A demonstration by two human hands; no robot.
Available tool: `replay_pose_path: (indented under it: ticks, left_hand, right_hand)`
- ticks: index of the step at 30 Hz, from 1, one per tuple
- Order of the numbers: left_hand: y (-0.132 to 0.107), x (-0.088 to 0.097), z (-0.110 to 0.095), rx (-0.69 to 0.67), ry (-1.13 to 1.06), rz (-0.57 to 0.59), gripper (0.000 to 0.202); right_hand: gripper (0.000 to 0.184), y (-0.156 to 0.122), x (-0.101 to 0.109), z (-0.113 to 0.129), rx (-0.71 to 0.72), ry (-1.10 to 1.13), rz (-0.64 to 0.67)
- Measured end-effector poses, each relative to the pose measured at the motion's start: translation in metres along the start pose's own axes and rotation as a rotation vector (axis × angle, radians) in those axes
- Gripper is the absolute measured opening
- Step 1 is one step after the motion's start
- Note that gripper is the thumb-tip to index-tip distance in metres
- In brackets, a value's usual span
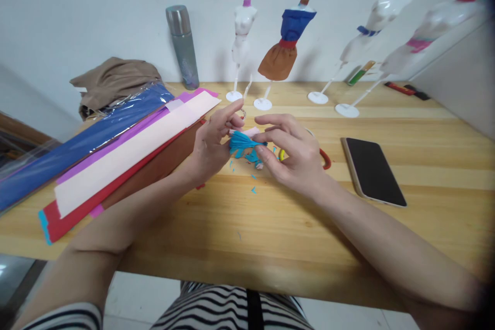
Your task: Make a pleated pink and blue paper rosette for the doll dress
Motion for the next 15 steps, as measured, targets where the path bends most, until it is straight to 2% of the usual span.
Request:
replay_pose_path:
  ticks: [6,11,15]
  left_hand:
    - [0.001,0.001,0.011,0.032,0.010,-0.009,0.061]
    - [0.003,0.000,0.017,0.081,-0.035,-0.007,0.061]
    - [0.002,-0.001,0.020,0.141,-0.049,-0.019,0.061]
  right_hand:
    - [0.011,-0.005,0.009,-0.004,-0.026,0.039,-0.113]
    - [0.008,-0.009,0.001,-0.032,-0.315,0.291,-0.073]
    - [0.013,-0.011,-0.005,-0.044,-0.455,0.567,-0.092]
Point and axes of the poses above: each hand's wrist, its own y-axis towards the middle knuckle, its own x-axis out of the back of the hand, z = x × y, the point moved 10 cm from there along y, towards the middle knuckle, and after that the axes turned 12 degrees about z, right-handed, at the moved point
